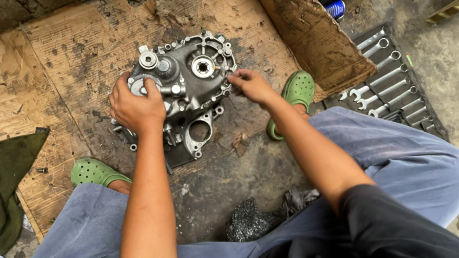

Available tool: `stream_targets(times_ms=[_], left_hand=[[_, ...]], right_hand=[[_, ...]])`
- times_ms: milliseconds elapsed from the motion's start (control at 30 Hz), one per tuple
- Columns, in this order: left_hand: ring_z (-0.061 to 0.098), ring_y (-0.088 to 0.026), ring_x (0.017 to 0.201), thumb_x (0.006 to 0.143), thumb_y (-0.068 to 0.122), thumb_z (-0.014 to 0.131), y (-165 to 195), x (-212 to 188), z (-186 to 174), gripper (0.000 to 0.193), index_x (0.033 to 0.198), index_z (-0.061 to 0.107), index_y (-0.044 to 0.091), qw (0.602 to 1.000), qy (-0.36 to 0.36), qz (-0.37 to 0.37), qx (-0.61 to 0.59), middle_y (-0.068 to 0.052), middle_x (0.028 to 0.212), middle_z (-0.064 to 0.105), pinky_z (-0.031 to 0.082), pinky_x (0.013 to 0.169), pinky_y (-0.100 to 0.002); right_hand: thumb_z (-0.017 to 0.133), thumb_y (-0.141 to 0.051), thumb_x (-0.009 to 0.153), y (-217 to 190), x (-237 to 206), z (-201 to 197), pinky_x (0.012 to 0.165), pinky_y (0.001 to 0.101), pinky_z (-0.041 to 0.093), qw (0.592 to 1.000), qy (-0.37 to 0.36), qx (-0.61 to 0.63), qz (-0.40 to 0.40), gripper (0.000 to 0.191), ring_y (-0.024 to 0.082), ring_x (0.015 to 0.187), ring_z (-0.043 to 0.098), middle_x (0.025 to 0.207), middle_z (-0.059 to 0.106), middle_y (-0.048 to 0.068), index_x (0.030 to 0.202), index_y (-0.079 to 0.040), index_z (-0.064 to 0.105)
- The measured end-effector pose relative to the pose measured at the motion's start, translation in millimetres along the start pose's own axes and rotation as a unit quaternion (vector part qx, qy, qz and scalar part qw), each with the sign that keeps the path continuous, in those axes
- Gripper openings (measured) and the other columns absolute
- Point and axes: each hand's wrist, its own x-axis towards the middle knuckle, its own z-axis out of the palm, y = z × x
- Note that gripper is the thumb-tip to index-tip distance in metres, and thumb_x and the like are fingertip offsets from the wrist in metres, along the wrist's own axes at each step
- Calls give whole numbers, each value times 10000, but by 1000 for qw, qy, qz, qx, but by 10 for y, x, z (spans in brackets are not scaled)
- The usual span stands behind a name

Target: The person sits on the floor and uses a wrench to tighten bolts on a disassembled engine block. They repeatedly adjust the wrench and reposition their hands to secure multiple fasteners around the engine casing.

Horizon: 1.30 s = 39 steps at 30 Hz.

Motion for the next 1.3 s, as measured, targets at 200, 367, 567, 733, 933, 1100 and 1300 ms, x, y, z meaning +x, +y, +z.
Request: stream_targets(times_ms=[200,367,567,733,933,1100,1300], left_hand=[[612,-393,1158,833,373,731,-9,20,-2,446,1160,717,70,1000,4,3,-1,-168,1181,723,428,989,-525],[622,-397,1143,838,368,729,-22,24,1,444,1173,716,76,1000,7,15,-6,-173,1177,722,456,999,-515],[625,-407,1129,819,362,738,-8,50,15,457,1166,719,66,1000,15,23,-6,-181,1167,726,457,978,-525],[627,-398,1141,831,358,733,0,31,6,447,1170,717,68,1000,9,22,-4,-177,1181,726,455,987,-517],[626,-393,1143,832,355,731,5,24,12,443,1171,720,70,1000,9,19,-3,-175,1186,726,449,986,-510],[626,-390,1143,833,366,733,17,32,8,443,1160,720,67,1000,8,11,2,-171,1180,729,443,991,-516],[628,-390,1130,826,369,735,33,19,4,451,1160,716,66,1000,15,14,9,-173,1168,731,435,1007,-516]], right_hand=[[740,-465,882,35,293,-264,798,429,554,881,-29,-471,-33,320,271,866,718,922,779,119,988,-164,769],[800,-489,821,35,557,-259,838,472,538,819,-70,-565,-72,368,355,957,688,980,739,154,1028,-186,782],[760,-473,846,-165,703,-184,815,417,564,769,-173,-615,-3,304,234,887,742,893,787,25,981,-202,785],[782,-464,846,-314,727,-115,791,411,567,735,-188,-652,3,300,215,883,730,878,786,-3,954,-184,779],[795,-455,841,-306,758,-96,814,391,568,737,-213,-641,34,328,211,877,738,897,795,10,965,-151,795],[794,-399,844,-175,768,-163,728,359,573,805,-210,-553,49,307,171,778,725,870,808,40,941,-108,804],[705,-361,940,208,451,-222,542,328,515,946,-128,-284,90,274,147,607,635,804,740,58,1024,-100,714]])
